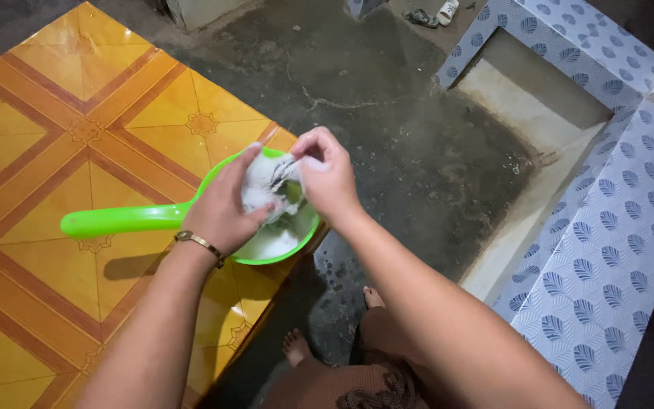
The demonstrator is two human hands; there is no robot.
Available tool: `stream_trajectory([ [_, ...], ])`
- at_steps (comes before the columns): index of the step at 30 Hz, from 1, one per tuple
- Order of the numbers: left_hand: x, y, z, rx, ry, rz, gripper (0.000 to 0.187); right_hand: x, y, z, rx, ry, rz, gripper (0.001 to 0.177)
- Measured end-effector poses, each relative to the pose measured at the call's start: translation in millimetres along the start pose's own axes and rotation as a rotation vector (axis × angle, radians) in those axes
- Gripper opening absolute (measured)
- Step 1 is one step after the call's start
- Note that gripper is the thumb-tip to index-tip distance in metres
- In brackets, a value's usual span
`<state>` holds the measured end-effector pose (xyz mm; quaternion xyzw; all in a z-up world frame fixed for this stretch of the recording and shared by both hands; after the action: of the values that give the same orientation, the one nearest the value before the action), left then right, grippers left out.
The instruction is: The person wipes a patterned tiled surface with a white cloth, then rinses the cloth in a green scoop filled with water and wrings it out. The person continues wiping the same surface after rinsing.
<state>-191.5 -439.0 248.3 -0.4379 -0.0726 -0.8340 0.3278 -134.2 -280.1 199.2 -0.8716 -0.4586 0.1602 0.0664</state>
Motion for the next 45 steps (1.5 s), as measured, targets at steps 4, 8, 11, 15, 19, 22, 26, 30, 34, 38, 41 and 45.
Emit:
stream_trajectory([
  [4, 10, -1, -3, 0.146, 0.123, 0.038, 0.076, -10, 11, -16, 0.02, 0.089, -0.035, 0.019],
  [8, 19, 3, -9, 0.076, 0.251, 0.197, 0.055, -26, 21, -36, 0.176, 0.457, -0.091, 0.012],
  [11, 17, 2, -15, 0.062, 0.199, 0.189, 0.047, -37, 26, -44, 0.224, 0.689, -0.13, 0.01],
  [15, -10, -3, -26, 0.184, 0.058, -0.038, 0.037, -59, 32, -34, 0.159, 0.959, -0.353, 0.024],
  [19, -25, 0, -26, 0.163, -0.25, -0.142, 0.023, -75, 37, 1, 0.027, 1.28, -0.602, 0.015],
  [22, -43, 1, -29, 0.176, -0.433, -0.328, 0.022, -83, 42, 16, -0.066, 1.461, -0.801, 0.021],
  [26, -62, 10, -33, 0.214, -0.647, -0.608, 0.036, -79, 58, 49, -0.239, 1.596, -1.023, 0.028],
  [30, -75, 13, -34, 0.164, -0.733, -0.771, 0.034, -81, 57, 72, -0.245, 1.483, -0.975, 0.031],
  [34, -92, 18, -69, 0.242, -0.694, -0.812, 0.033, -77, 66, 75, -0.329, 1.578, -1.124, 0.029],
  [38, -81, 16, -67, 0.308, -0.587, -0.753, 0.031, -74, 60, 53, -0.384, 1.511, -1.024, 0.023],
  [41, -73, 9, -68, 0.369, -0.498, -0.645, 0.029, -73, 50, 32, -0.32, 1.387, -0.866, 0.02],
  [45, -56, -3, -54, 0.306, -0.364, -0.476, 0.037, -68, 35, 6, -0.184, 1.154, -0.616, 0.017],
])
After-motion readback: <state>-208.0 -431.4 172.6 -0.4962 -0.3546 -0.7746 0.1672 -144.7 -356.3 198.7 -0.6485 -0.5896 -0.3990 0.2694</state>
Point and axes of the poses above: each hand's wrist, its own y-axis away from the middle knuckle, its own x-axis out of the back of the hand, z = x × y, the point moved 10 cm from there along -y, towards the middle knuckle, and after that the axes turned 2 degrees about -y, right-handed, at the moved point
